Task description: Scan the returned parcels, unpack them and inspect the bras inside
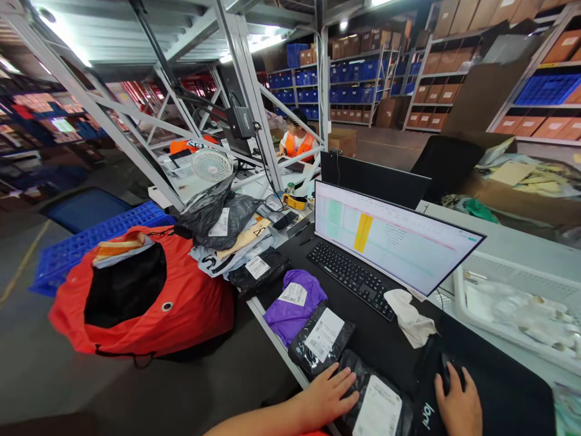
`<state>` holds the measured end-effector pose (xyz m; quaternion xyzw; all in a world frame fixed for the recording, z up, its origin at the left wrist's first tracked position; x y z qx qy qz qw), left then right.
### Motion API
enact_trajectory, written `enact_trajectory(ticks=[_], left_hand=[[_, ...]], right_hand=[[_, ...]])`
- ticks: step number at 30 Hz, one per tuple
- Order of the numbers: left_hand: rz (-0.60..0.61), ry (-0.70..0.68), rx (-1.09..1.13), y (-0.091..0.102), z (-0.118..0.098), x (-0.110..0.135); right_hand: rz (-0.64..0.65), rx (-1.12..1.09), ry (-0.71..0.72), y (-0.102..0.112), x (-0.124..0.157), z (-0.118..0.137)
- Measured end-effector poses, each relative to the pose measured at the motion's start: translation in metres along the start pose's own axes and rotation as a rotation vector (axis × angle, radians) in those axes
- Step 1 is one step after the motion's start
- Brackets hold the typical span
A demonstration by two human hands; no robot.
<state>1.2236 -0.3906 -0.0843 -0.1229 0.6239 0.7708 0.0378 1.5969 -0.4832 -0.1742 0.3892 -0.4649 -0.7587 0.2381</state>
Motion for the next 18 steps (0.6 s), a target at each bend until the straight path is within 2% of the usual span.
enact_trajectory(ticks=[3,9,14,18], left_hand=[[-0.004,-0.006,0.006,0.001,0.001,0.0],[0.038,-0.005,0.053,-0.009,-0.001,0.003],[0.06,-0.002,0.096,-0.008,0.001,0.004],[0.08,-0.03,0.145,-0.006,0.003,-0.001]], right_hand=[[-0.002,-0.033,-0.007,-0.001,0.001,0.0],[0.004,-0.038,-0.018,0.001,0.001,0.001],[-0.046,-0.002,-0.008,0.002,0.0,0.001],[-0.094,0.002,-0.005,0.015,0.0,0.017]])
Point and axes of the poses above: each hand's wrist, its own x-axis away from the middle knuckle, its own y-axis out of the back of the hand, z = x × y, the point moved 4 cm from there along -x, towards the middle knuckle, and after that the axes turned 1 degree about -x, right-handed, at the moved point
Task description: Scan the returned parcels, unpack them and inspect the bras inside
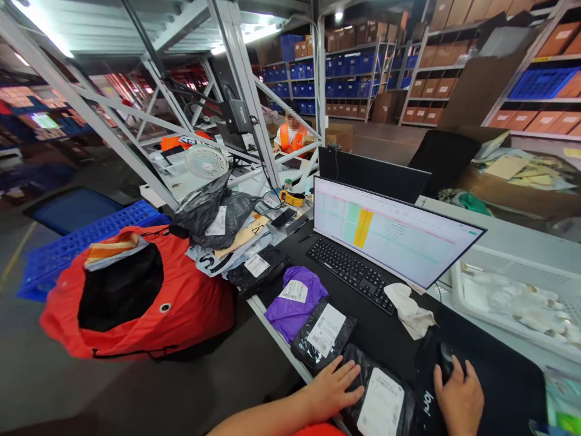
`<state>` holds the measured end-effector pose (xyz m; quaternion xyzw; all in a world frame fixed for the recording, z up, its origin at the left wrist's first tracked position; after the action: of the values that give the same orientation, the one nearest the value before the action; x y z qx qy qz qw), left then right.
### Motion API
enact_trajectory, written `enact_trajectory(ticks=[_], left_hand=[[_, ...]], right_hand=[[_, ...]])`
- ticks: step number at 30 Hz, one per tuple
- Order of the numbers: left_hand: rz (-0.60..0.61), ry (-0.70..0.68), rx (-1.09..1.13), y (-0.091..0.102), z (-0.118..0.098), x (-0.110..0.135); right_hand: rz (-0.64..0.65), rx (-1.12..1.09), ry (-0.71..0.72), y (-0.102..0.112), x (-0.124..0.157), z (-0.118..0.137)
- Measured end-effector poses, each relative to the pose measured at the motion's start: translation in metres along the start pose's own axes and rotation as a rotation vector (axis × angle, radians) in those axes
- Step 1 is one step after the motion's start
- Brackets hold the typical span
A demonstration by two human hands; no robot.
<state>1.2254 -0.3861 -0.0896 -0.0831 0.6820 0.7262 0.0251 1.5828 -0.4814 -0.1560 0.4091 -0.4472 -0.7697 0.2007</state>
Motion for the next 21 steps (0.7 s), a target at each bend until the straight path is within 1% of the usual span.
enact_trajectory(ticks=[2,4,5,7,8,11,16,19,21], left_hand=[[-0.003,-0.025,0.006,-0.002,-0.001,-0.005],[0.01,-0.045,0.026,-0.006,-0.004,-0.01],[0.025,-0.053,0.042,-0.009,-0.005,-0.012],[0.066,-0.066,0.07,-0.015,-0.008,-0.015],[0.086,-0.079,0.085,-0.017,-0.009,-0.015],[0.12,-0.109,0.135,-0.021,-0.008,-0.014],[0.096,-0.09,0.324,-0.017,0.001,-0.012],[0.077,-0.023,0.482,-0.009,0.008,-0.013],[0.037,0.065,0.612,0.0,0.015,-0.014]], right_hand=[[0.003,-0.025,-0.031,0.015,0.0,0.018],[0.036,-0.084,-0.082,0.03,-0.002,0.038],[0.089,-0.142,-0.103,0.036,-0.004,0.048],[0.257,-0.284,-0.187,0.041,-0.009,0.064],[0.286,-0.304,-0.22,0.044,-0.011,0.069],[0.324,-0.338,-0.296,0.049,-0.017,0.078],[0.353,-0.423,-0.376,0.052,-0.03,0.084],[0.363,-0.491,-0.425,0.055,-0.042,0.088],[0.364,-0.54,-0.459,0.057,-0.049,0.091]])
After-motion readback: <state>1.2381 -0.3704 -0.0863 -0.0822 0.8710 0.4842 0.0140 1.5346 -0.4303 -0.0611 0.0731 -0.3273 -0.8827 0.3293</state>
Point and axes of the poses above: each hand's wrist, its own x-axis away from the middle knuckle, its own y-axis out of the back of the hand, z = x × y, the point moved 4 cm from there along -x, towards the middle knuckle, and after that the axes turned 1 degree about -x, right-handed, at the moved point
